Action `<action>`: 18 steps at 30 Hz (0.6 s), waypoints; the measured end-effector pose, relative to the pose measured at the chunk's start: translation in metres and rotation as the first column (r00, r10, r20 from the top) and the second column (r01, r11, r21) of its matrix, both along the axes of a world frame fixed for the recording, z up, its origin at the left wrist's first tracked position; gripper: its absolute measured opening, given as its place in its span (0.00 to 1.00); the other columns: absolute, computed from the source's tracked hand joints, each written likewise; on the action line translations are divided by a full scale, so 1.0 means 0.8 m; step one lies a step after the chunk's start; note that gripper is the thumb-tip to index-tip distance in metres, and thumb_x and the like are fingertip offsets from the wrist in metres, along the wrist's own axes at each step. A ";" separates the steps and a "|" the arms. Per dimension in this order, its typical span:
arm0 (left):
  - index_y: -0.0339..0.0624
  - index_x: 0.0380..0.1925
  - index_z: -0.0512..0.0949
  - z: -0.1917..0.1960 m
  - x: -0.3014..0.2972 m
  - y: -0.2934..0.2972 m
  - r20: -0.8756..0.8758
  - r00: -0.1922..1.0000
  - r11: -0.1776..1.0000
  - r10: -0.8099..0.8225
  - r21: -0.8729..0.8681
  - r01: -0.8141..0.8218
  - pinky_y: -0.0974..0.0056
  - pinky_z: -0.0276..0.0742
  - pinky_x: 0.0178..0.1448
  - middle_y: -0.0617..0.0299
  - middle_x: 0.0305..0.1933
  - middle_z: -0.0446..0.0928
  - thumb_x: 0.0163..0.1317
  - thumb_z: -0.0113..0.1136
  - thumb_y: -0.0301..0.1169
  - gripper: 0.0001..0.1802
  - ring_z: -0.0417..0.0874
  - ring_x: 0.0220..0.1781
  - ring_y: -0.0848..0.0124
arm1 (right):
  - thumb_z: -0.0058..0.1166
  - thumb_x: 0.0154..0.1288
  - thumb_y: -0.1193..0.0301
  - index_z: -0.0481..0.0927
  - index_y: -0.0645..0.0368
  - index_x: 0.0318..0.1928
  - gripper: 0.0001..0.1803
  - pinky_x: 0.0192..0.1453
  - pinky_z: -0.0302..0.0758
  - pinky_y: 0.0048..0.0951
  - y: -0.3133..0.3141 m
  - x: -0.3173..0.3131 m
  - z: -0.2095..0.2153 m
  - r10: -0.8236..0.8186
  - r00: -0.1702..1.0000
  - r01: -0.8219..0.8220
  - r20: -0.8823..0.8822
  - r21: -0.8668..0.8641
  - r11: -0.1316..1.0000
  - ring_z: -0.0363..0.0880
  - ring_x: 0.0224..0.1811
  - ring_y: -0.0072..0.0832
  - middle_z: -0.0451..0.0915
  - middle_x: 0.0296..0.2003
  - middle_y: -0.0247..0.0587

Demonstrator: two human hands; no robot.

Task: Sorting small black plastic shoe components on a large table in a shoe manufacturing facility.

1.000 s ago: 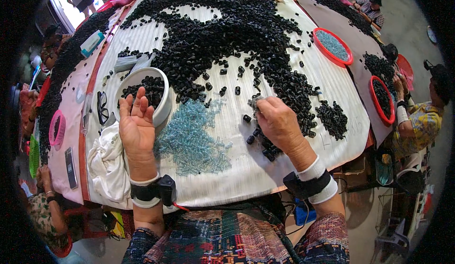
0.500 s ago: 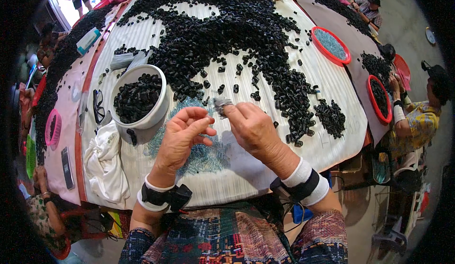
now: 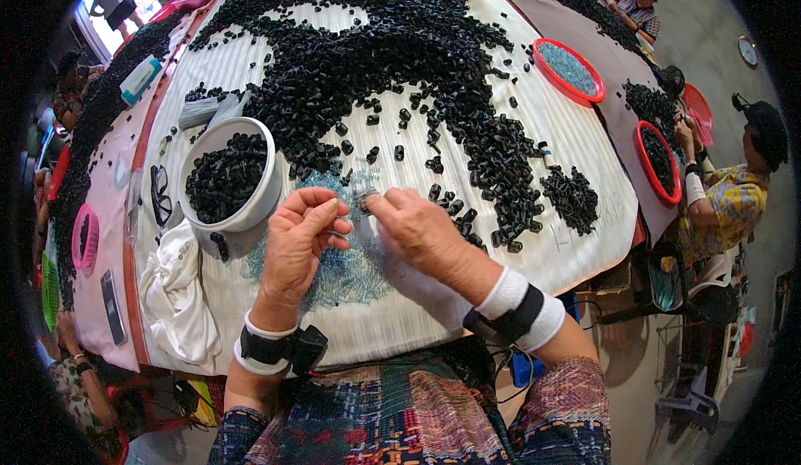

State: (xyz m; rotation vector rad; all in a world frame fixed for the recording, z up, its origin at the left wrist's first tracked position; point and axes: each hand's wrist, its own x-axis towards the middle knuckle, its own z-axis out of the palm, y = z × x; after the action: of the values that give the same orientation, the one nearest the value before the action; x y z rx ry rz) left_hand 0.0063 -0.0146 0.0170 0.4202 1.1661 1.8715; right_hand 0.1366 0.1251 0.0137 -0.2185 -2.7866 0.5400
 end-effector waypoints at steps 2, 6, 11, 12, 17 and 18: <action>0.35 0.41 0.73 0.004 0.002 0.001 -0.003 1.000 1.000 0.000 -0.011 0.000 0.72 0.80 0.30 0.57 0.35 0.79 0.62 0.58 0.28 0.10 0.81 0.31 0.74 | 0.56 0.53 0.75 0.71 0.62 0.45 0.17 0.43 0.75 0.40 -0.001 -0.006 -0.011 -0.015 0.998 0.014 0.056 0.027 1.000 0.75 0.38 0.45 0.73 0.36 0.48; 0.35 0.41 0.72 0.003 0.007 0.002 -0.034 0.998 0.995 -0.048 -0.090 0.045 0.72 0.80 0.30 0.56 0.36 0.78 0.62 0.59 0.27 0.10 0.82 0.32 0.74 | 0.57 0.50 0.77 0.69 0.62 0.41 0.16 0.40 0.75 0.40 -0.001 -0.001 -0.009 -0.063 0.996 0.062 -0.064 -0.015 0.998 0.75 0.37 0.45 0.71 0.33 0.48; 0.35 0.41 0.73 -0.004 0.010 -0.002 -0.067 0.988 0.989 -0.142 -0.061 0.138 0.72 0.80 0.30 0.58 0.34 0.79 0.62 0.59 0.28 0.10 0.82 0.31 0.74 | 0.56 0.51 0.76 0.72 0.65 0.44 0.17 0.39 0.77 0.36 -0.037 -0.003 0.029 0.042 0.933 -0.048 -0.357 -0.006 0.999 0.76 0.38 0.44 0.74 0.36 0.49; 0.35 0.40 0.73 -0.008 0.009 -0.002 -0.072 0.982 0.984 -0.175 -0.041 0.172 0.72 0.79 0.30 0.58 0.33 0.80 0.62 0.59 0.28 0.10 0.82 0.30 0.74 | 0.55 0.53 0.76 0.72 0.65 0.44 0.16 0.39 0.77 0.36 -0.041 -0.001 0.030 0.055 0.942 -0.043 -0.332 0.044 0.998 0.76 0.39 0.43 0.74 0.37 0.49; 0.33 0.39 0.75 -0.016 0.006 0.001 0.018 0.978 0.978 -0.208 -0.025 0.209 0.71 0.81 0.31 0.58 0.31 0.80 0.62 0.58 0.25 0.08 0.82 0.28 0.73 | 0.58 0.52 0.74 0.74 0.63 0.43 0.16 0.40 0.78 0.36 -0.039 0.006 0.027 0.043 0.929 -0.058 -0.368 -0.029 0.998 0.77 0.39 0.43 0.74 0.38 0.51; 0.33 0.39 0.75 -0.015 0.006 0.001 0.018 0.978 0.978 -0.209 -0.023 0.209 0.71 0.81 0.31 0.58 0.31 0.80 0.62 0.58 0.25 0.08 0.82 0.28 0.73 | 0.58 0.52 0.74 0.74 0.63 0.43 0.16 0.40 0.78 0.36 -0.039 0.008 0.028 0.057 0.914 -0.063 -0.402 -0.002 0.998 0.77 0.39 0.43 0.75 0.38 0.50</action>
State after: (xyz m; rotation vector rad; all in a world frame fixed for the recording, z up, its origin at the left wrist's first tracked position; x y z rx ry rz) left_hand 0.0107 -0.0139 0.0054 0.4944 1.0895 1.6741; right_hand 0.1426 0.0938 0.0363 -0.0185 -2.3936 0.5500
